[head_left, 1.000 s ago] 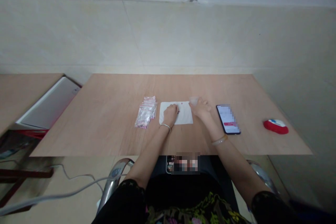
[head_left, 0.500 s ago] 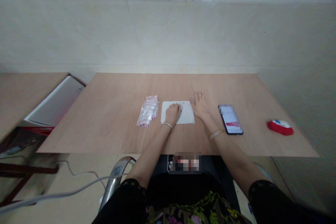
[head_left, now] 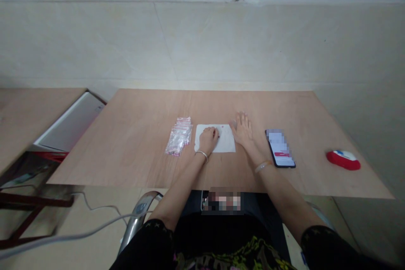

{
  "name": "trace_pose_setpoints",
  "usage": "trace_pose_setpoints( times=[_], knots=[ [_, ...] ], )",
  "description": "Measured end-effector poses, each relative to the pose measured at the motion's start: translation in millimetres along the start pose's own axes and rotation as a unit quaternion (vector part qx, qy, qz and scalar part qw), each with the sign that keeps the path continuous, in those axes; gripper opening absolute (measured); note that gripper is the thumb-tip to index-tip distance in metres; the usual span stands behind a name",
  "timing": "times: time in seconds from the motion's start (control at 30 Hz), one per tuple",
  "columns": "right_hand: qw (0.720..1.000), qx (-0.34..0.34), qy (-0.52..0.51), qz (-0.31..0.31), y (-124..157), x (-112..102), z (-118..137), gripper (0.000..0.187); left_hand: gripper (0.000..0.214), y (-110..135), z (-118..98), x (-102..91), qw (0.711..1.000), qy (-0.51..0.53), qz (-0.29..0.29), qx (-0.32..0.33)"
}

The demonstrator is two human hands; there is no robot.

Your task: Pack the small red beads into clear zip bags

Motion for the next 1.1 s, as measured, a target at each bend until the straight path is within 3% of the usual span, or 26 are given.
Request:
trace_pose_setpoints(
  times=[0.17, 0.27, 0.4, 0.57, 0.8, 1.1],
  knots=[
    [0.999, 0.009, -0.008, 0.038, -1, 4, -2, 0.073, 0.035, 7, 10, -29.4, 0.995, 0.058, -0.06, -0.05],
    [0.999, 0.005, -0.008, 0.044, -2, 6, -1, 0.07, 0.032, 30, 21, -56.4, 0.988, 0.061, -0.113, -0.088],
    [0.998, 0.005, -0.003, 0.057, -3, 8, -1, 0.068, 0.023, 70, 39, -74.7, 0.987, -0.008, -0.102, -0.124],
    [0.998, 0.007, 0.001, 0.067, -4, 9, -1, 0.068, 0.027, 99, 55, -80.2, 0.983, -0.085, -0.08, -0.142],
    [0.997, 0.012, -0.009, 0.076, -4, 10, -1, 0.067, 0.03, 101, 67, -83.3, 0.97, -0.127, -0.086, -0.186],
    [0.998, 0.003, -0.008, 0.065, -1, 8, 1, 0.065, 0.03, 104, 70, -74.8, 0.979, -0.116, -0.063, -0.156]
  ],
)
Point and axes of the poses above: each hand's wrist, its own y-axis away from the middle knuckle, its own x-axis out of the palm, z = x × y, the point moved 8 cm from there along -y, towards the middle knuckle, and after that the axes turned 6 degrees about z, right-handed, at the moved point
